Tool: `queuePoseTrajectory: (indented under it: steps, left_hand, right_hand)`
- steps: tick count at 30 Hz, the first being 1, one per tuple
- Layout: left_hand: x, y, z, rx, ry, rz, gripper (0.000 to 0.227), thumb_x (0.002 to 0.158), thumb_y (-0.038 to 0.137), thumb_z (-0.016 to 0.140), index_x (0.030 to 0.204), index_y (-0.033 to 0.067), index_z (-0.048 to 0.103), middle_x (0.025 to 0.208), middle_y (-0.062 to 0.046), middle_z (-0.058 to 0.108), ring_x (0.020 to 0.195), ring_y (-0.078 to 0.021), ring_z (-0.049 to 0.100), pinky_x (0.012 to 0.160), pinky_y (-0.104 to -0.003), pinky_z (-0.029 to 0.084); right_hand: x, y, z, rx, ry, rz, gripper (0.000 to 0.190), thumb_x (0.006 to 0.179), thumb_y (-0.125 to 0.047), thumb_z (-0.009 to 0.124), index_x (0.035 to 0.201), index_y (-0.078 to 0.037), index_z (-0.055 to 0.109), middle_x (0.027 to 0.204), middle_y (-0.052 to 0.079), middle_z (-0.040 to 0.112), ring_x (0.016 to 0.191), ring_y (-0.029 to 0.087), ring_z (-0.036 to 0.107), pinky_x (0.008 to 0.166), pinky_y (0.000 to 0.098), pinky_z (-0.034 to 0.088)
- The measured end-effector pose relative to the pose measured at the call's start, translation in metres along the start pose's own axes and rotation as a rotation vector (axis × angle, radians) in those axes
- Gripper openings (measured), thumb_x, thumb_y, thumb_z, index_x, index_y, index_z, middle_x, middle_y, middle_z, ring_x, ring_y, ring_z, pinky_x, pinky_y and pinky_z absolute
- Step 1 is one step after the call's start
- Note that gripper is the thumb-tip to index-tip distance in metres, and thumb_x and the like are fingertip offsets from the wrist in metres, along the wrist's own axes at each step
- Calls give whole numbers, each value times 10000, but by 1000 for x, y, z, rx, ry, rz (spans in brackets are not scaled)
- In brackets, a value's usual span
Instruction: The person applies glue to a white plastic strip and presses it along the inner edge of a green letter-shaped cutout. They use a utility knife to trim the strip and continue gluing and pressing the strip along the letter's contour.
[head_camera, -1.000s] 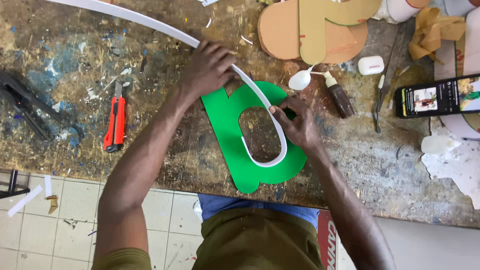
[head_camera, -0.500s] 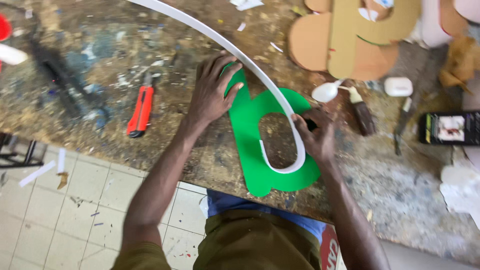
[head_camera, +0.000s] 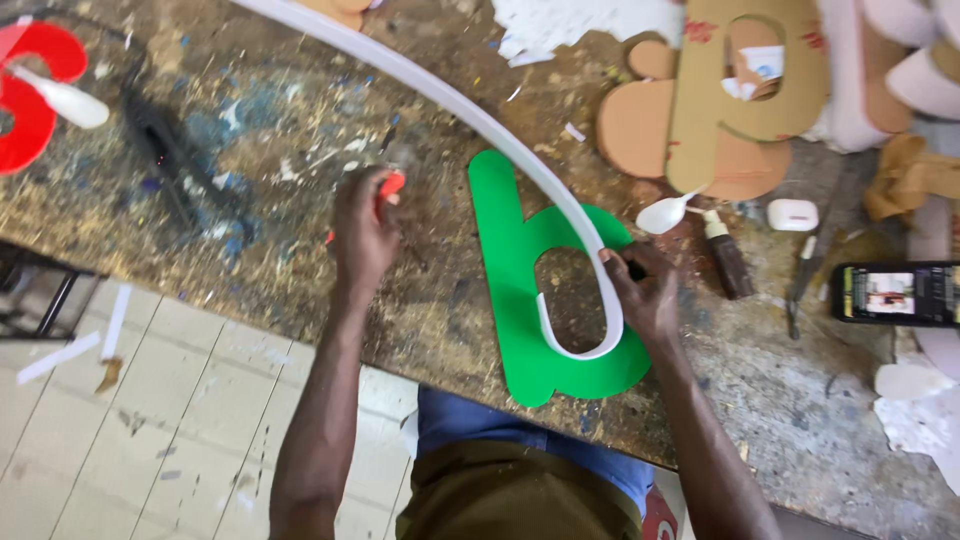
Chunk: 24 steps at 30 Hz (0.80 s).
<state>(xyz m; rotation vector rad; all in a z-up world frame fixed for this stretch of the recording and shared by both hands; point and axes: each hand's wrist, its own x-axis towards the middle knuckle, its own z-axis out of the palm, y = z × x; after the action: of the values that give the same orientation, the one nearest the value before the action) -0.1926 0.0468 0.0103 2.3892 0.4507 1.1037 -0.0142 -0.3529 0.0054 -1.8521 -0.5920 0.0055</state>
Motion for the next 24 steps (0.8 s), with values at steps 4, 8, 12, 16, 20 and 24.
queuePoseTrajectory:
  steps: [4, 8, 12, 16, 20, 24]
  left_hand:
    - [43, 99, 48, -310, -44, 223, 384, 1032, -34, 781, 1388, 110, 770, 1320, -104, 786, 1256, -339, 741, 1147, -446, 565]
    - [69, 168, 110, -455, -321, 681, 523, 980, -172, 597, 1418, 83, 728, 1402, -142, 765, 1317, -387, 721, 1182, -522, 535]
    - [64, 248, 133, -492, -435, 1064, 494, 768, -262, 724, 1228, -82, 738, 1320, -256, 749, 1303, -496, 661, 1211, -615, 494]
    - [34, 303, 186, -427, -630, 1148, 454, 1099, 56, 678, 1551, 103, 665, 1620, -117, 664, 1486, -324, 625, 1320, -516, 420]
    - [43, 339, 200, -496, -388, 1130, 540, 934, -100, 737, 1394, 162, 633, 1364, -86, 671, 1248, -341, 651, 1059, -468, 513]
    - [100, 329, 193, -569, -208, 907, 229, 1027, 56, 741, 1229, 147, 796, 1160, -113, 732, 1069, -393, 719, 980, -523, 551]
  right_hand:
    - [-1, 11, 2, 20, -3, -4, 329, 1055, -193, 894, 802, -58, 732, 727, 102, 631, 707, 164, 574, 635, 347, 412]
    - [4, 25, 5, -4, 3, -61, 317, 1050, -225, 905, 829, -67, 742, 754, 118, 645, 752, 183, 615, 648, 358, 424]
    - [2, 16, -1, 98, -21, -87, 183, 1054, -220, 857, 979, -55, 826, 974, 194, 818, 1009, 223, 749, 739, 346, 550]
    - [-16, 29, 4, 68, 22, -53, 195, 1064, -244, 824, 1013, -55, 838, 972, 184, 822, 985, 287, 756, 759, 411, 557]
    - [-21, 45, 6, 32, -4, -58, 232, 1077, -276, 781, 1057, -56, 853, 969, 171, 828, 952, 373, 765, 786, 498, 567]
    - [-6, 60, 9, 16, -25, -76, 284, 1090, -309, 737, 1101, -57, 868, 966, 158, 835, 920, 460, 772, 812, 585, 576]
